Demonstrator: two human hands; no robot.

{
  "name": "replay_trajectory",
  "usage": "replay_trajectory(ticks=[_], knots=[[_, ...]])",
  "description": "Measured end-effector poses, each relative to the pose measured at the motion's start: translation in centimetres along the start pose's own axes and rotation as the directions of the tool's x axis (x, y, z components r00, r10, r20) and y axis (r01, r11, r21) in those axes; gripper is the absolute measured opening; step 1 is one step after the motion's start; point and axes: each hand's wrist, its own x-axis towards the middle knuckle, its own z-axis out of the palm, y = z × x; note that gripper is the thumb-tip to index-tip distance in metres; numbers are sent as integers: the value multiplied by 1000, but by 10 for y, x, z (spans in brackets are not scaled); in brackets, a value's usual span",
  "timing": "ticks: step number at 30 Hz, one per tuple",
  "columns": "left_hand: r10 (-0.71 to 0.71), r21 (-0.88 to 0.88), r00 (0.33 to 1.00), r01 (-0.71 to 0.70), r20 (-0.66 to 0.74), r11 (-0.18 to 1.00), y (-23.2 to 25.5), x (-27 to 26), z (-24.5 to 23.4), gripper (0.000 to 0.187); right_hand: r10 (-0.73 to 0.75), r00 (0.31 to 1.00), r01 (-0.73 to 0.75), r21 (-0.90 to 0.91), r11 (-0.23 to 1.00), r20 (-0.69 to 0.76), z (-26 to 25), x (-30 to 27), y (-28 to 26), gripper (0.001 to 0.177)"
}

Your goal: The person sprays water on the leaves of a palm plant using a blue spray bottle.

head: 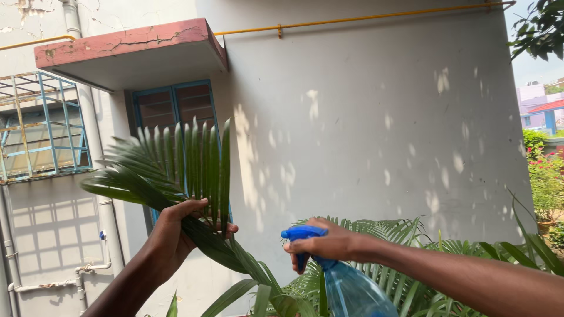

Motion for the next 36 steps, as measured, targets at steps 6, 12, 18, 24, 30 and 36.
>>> replay_trajectory(ticks=[6, 12, 18, 24, 30, 36], knots=[[-33, -104, 999, 34, 15, 994, 11, -16, 30, 45, 139, 981, -177, 338, 924, 134, 41, -3, 36, 33], [36, -213, 994, -13, 100, 977, -1, -12, 31, 44, 124, 929, -303, 523, 797, 349, 58, 4, 47, 31], [46, 261, 953, 35, -298, 965, -18, 9, -14, 65, 160, 962, -240, 395, 887, 223, 54, 2, 43, 37], [878, 928, 336, -25, -342, 371, 27, -5, -41, 105, 150, 988, -156, 236, 959, 43, 58, 10, 43, 45], [957, 946, 138, -237, 256, -219, 48, -27, 7, 45, 209, 978, -204, 250, 946, 6, 60, 14, 40, 52], [226, 823, 952, -295, 208, 485, -33, 12, 81, 34, 199, 977, -184, 170, 968, -73, 70, 6, 39, 53]])
